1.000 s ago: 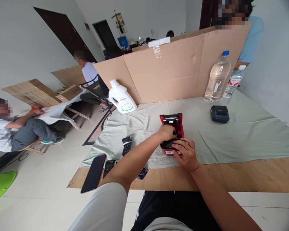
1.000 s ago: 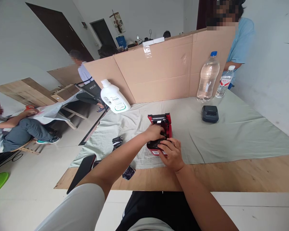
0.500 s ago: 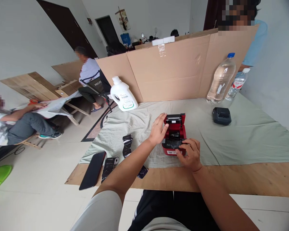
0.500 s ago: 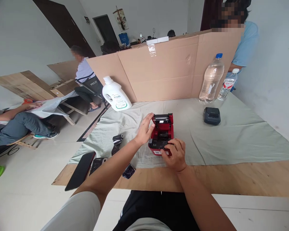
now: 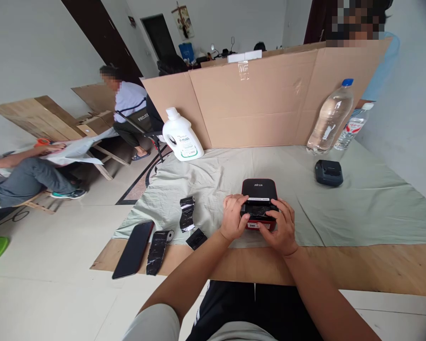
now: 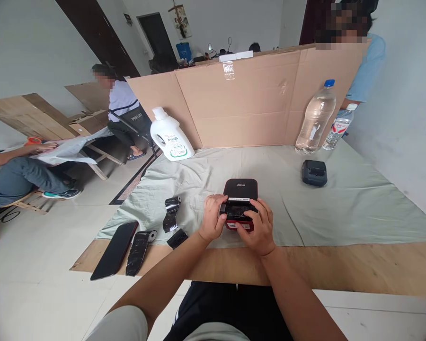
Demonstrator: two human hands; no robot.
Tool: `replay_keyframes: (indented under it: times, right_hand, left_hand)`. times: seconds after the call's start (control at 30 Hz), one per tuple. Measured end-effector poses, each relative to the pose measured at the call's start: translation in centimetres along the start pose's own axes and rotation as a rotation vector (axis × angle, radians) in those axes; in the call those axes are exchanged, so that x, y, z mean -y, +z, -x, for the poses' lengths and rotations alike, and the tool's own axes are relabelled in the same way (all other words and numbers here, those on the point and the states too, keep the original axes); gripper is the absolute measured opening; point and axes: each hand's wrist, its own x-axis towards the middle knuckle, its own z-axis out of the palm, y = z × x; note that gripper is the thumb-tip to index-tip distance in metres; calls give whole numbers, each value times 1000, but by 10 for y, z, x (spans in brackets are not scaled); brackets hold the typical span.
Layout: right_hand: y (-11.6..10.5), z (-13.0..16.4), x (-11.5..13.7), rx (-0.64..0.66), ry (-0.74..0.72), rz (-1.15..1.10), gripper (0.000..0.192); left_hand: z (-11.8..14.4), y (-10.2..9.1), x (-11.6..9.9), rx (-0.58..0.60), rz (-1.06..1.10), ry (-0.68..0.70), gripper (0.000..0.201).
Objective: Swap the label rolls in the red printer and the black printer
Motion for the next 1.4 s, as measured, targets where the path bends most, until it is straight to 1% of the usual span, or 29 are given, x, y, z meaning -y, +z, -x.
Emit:
replay_keyframes:
  times: [0.13,0.3,0.4,0.47,0.6,0.7,0.8,0.83,0.9,0.97,1.0,1.07,1.1,1.17,1.23,1.3,1.33,1.4]
  right_hand:
    - [4,2,-3,52,28,11,53]
    - [4,3,-4,73,98,44,67]
    - [3,1,-4,90,177,44,79]
    - [1,-1,-6,114,198,45,85]
    - [1,-2,-7,131,188,40,85]
    - [4,2,-5,89,169,11,79]
    - [7,6,-5,55,158,-36,73]
    - [7,8,-7,53,172,-57,74]
    - [8,11,-11,37,245,-88,75]
    - [7,16,-16,27,362,-106,68]
    - [7,18,-17,39,416,-113,63]
    - [8,21,-16,102,488,-115,56]
    - [8,22,-14,137,505,-108,56]
    - [12,20,-7,177,523,-73,63]
    - [21,9,1,196,518,-61,70]
    - [37,-11,7,212,498,-97,71]
    - [49,-24,9,226,489,-130,70]
    - [77,-53,11,272,490,-203,67]
  left_hand:
    - [12,9,1,-25,-57,2,58]
    - [20,19,3,-59,-86,-51,60]
    - [22,21,6,-61,-95,-64,63]
    - [23,21,7,-71,-88,-60,62]
    - [23,23,7,-109,-50,-53,59]
    - [24,24,6,-124,-23,-57,58]
    - [29,24,6,-109,9,-71,59]
    - [31,24,7,-102,23,-95,61]
    - [35,25,9,-89,67,-190,72]
    - [37,26,9,-52,174,-310,84]
    - [38,27,9,-20,262,-366,86]
    - [38,27,5,54,471,-462,84]
    - [37,27,2,75,569,-508,82]
    - [32,22,-4,72,700,-606,79]
    - [24,12,-3,32,753,-683,75]
    - [11,0,9,-21,757,-721,72]
    - [3,-7,19,-49,748,-726,71]
    - [-13,-21,51,-99,724,-728,70]
